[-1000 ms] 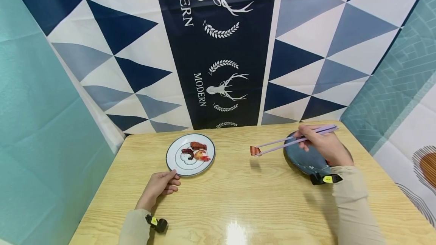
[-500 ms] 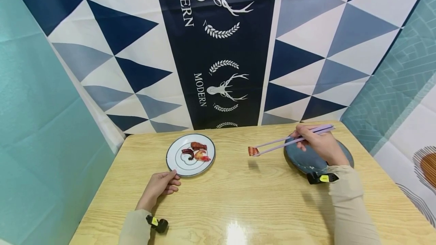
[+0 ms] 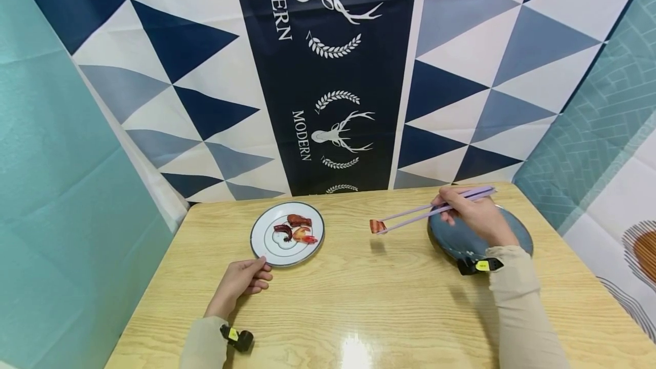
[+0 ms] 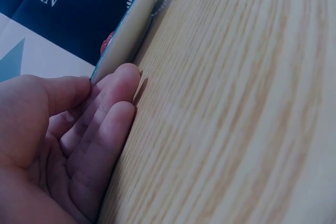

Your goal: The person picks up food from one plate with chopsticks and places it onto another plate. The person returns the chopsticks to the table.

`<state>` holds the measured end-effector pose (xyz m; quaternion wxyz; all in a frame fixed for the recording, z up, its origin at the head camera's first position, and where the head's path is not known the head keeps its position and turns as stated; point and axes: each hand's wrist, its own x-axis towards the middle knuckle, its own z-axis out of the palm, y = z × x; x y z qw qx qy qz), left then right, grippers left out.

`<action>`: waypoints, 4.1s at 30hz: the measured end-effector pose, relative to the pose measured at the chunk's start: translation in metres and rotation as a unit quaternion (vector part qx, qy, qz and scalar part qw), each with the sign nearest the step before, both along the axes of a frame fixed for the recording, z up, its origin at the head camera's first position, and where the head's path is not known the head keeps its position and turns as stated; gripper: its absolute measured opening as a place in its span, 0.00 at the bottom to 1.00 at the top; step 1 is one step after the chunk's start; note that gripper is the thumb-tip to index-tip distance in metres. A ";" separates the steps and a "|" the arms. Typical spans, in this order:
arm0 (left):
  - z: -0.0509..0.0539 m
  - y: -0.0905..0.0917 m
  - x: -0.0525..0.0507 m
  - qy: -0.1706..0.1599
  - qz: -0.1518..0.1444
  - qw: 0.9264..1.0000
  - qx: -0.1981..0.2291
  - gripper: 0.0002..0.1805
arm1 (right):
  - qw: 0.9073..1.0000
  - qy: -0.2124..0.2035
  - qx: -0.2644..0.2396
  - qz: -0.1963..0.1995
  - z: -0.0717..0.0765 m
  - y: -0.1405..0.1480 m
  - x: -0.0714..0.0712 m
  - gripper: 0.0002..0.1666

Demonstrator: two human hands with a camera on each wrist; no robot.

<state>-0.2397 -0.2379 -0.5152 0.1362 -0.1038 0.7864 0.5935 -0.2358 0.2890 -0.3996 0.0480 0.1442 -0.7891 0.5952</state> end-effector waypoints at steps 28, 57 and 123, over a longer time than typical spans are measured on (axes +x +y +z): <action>-0.001 0.001 0.001 0.007 0.001 1.000 -0.001 0.22 | 1.000 -0.012 -0.011 0.011 -0.005 -0.026 -0.010 0.27; -0.002 0.000 -0.001 0.004 0.002 1.000 0.004 0.22 | 1.000 -0.013 -0.002 0.022 -0.008 -0.042 -0.018 0.27; -0.002 -0.001 0.000 0.002 0.004 1.000 -0.012 0.23 | 0.997 -0.029 -0.030 0.065 -0.025 -0.083 -0.037 0.27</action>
